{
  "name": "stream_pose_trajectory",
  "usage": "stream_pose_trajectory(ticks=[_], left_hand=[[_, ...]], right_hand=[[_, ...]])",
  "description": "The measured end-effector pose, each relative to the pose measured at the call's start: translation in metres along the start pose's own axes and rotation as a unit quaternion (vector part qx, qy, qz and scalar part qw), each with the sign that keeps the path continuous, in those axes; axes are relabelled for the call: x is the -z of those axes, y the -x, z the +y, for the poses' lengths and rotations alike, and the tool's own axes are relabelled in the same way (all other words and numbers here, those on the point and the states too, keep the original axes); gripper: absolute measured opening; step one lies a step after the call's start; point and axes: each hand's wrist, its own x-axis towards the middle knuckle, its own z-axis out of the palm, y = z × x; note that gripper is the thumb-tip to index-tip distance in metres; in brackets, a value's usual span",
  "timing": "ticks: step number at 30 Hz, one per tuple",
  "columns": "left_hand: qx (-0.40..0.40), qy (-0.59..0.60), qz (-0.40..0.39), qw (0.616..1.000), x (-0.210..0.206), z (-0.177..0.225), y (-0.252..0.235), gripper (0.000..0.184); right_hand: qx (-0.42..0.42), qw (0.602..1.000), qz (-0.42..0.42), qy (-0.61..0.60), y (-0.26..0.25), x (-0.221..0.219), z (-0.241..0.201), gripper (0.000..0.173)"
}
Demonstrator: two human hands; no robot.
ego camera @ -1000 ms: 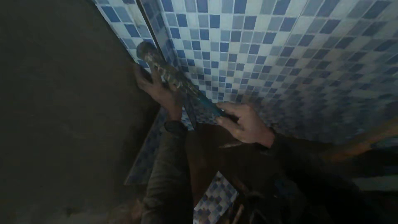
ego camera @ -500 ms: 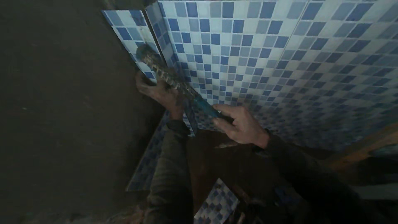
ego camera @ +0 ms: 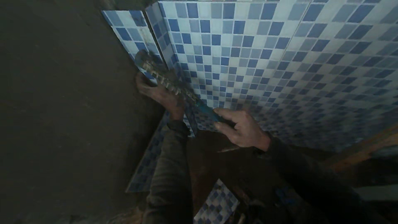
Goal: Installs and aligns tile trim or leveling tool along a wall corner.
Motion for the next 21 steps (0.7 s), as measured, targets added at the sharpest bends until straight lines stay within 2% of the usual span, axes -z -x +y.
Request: stream_pose_trajectory(ticks=[3,5,7,11,14,18,21], left_hand=[[-0.058,-0.053,-0.006,0.997,0.002,0.006,0.001,0.056],[-0.044,-0.049,-0.006,0.998,0.001,0.007,-0.001,0.06],[0.004,-0.021,-0.007,1.0,0.0,0.004,-0.001,0.074],[-0.04,-0.027,-0.008,0.999,0.001,0.005,0.002,0.063],[0.003,-0.032,0.005,0.999,-0.001,0.003,0.0,0.082],[-0.012,-0.028,-0.016,0.999,0.002,0.009,0.001,0.063],[0.003,-0.026,-0.007,1.0,0.0,0.002,0.0,0.07]], right_hand=[[-0.022,1.0,0.006,0.02,-0.001,-0.001,0.001,0.037],[-0.012,1.0,0.005,0.003,-0.001,0.001,-0.001,0.037],[-0.001,1.0,-0.004,-0.013,0.001,0.002,-0.002,0.035],[-0.018,1.0,-0.005,0.021,0.001,0.001,-0.001,0.038],[0.009,1.0,-0.003,-0.003,0.0,0.002,0.001,0.036],[-0.012,1.0,0.002,0.012,0.0,0.001,0.001,0.036],[0.002,1.0,0.002,-0.01,0.0,0.003,-0.001,0.035]])
